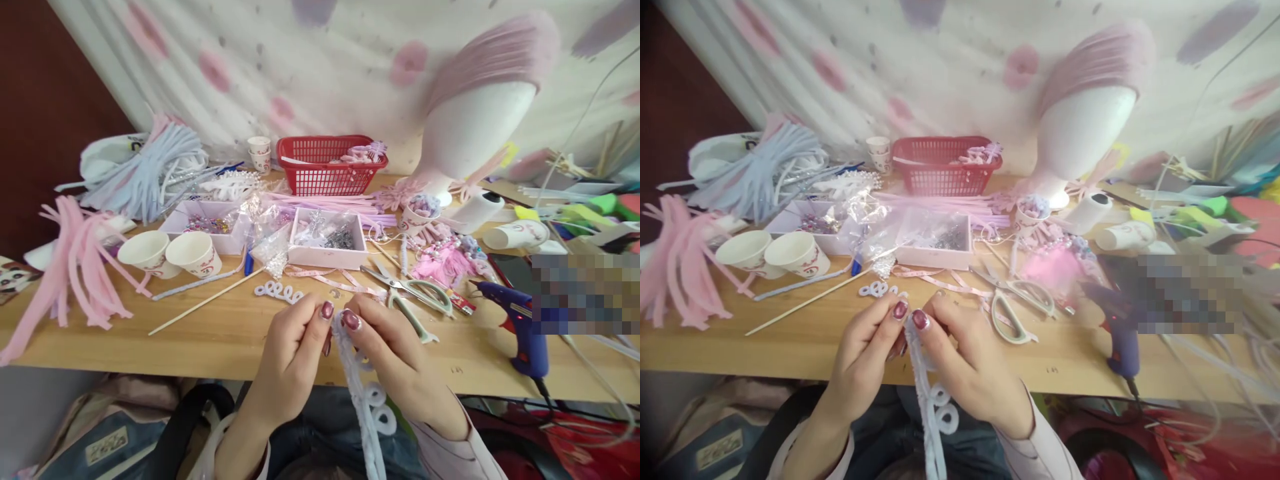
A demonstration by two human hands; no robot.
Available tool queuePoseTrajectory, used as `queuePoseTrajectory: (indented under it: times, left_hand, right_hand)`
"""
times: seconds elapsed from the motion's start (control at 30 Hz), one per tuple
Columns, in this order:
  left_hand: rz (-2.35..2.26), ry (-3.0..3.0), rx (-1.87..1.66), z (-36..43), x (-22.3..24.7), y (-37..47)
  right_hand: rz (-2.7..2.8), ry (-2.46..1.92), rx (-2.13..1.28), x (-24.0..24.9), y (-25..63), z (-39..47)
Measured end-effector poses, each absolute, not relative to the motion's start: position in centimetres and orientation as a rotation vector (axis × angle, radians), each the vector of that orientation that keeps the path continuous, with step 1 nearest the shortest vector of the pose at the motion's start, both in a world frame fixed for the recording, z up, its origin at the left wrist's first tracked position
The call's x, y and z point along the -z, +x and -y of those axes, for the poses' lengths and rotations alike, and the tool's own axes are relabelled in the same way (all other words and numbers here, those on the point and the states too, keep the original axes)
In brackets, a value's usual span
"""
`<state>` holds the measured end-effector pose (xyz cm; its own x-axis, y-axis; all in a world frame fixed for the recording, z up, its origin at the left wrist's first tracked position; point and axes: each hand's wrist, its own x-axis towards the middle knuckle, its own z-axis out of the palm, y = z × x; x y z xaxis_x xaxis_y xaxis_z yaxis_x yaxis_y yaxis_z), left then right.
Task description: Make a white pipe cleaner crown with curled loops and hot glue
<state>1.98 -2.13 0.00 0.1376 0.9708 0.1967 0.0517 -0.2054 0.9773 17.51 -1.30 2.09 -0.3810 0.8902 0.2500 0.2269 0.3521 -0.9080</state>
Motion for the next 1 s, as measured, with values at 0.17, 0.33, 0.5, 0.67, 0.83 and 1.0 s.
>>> queuePoseTrajectory:
  times: [0.17, 0.33, 0.5, 0.67, 0.83, 1.0]
  left_hand:
    - [-1.057, 1.535, -1.22, 2.2, -0.1, 2.5]
    - [-1.067, 1.585, -1.236, 2.2, -0.1, 2.9]
    - [-1.086, 1.607, -1.254, 2.4, 0.0, 3.1]
    - [-1.102, 1.628, -1.269, 2.5, 0.0, 3.1]
    - [-1.109, 1.639, -1.272, 2.6, -0.1, 3.3]
    - [-1.147, 1.669, -1.261, 2.6, 0.1, 3.4]
  right_hand:
    - [1.756, -0.926, -1.031, -1.3, 17.5, 1.4]
    - [1.755, -0.948, -0.98, -1.1, 17.5, 1.6]
    - [1.762, -0.958, -0.945, -1.3, 17.4, 1.5]
    - [1.756, -0.962, -0.939, -1.2, 17.1, 1.4]
    - [1.764, -0.991, -0.919, -1.2, 17.2, 1.4]
    - [1.78, -1.048, -0.898, -1.5, 17.4, 1.4]
